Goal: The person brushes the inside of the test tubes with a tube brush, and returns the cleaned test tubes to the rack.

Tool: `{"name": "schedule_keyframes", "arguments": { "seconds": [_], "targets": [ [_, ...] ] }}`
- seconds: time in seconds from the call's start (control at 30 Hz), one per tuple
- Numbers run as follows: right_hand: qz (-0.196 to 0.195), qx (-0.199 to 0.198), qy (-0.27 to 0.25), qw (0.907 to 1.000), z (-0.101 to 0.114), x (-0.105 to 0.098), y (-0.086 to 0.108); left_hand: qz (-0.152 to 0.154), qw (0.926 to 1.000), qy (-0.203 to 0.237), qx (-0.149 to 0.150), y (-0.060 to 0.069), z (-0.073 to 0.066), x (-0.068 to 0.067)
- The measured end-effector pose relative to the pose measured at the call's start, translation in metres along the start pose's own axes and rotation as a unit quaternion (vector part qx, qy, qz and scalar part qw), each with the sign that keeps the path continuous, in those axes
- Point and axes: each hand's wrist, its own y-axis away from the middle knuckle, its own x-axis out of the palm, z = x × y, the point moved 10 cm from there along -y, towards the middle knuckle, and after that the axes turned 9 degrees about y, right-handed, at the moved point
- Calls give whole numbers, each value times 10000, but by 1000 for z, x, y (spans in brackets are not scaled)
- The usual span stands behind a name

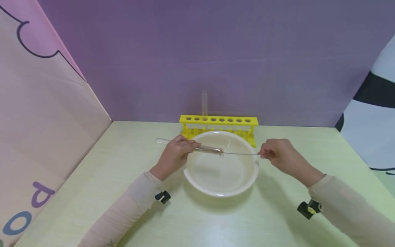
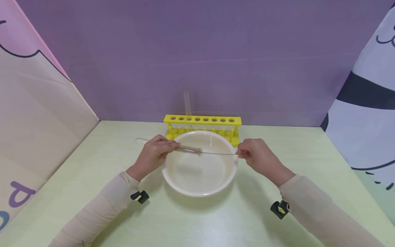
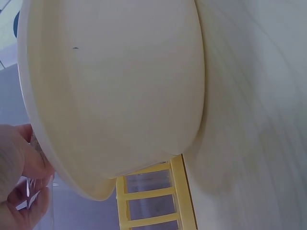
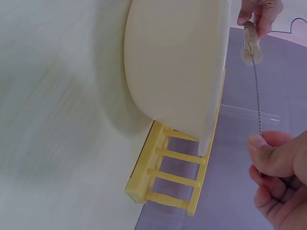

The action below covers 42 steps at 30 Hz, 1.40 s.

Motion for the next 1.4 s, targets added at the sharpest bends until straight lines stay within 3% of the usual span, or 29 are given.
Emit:
{"name": "schedule_keyframes", "arguments": {
  "seconds": [0.2,0.43,0.77,1.0,1.4],
  "targets": [
    [-162,-163,359,9991,6,0,-3,238,9994,68,-234,0,4,4],
    [-775,-430,737,9933,10,-2,0,779,9962,-6,-391,-2,4,11],
    [-1157,-723,752,9878,16,-5,9,1260,9897,250,-631,-6,4,16],
    [-1491,-876,643,9828,20,-8,12,1358,9852,477,-928,-9,6,14],
    [-1686,-1048,647,9780,26,-6,15,1798,9678,973,-1467,-10,14,23]
  ]
}}
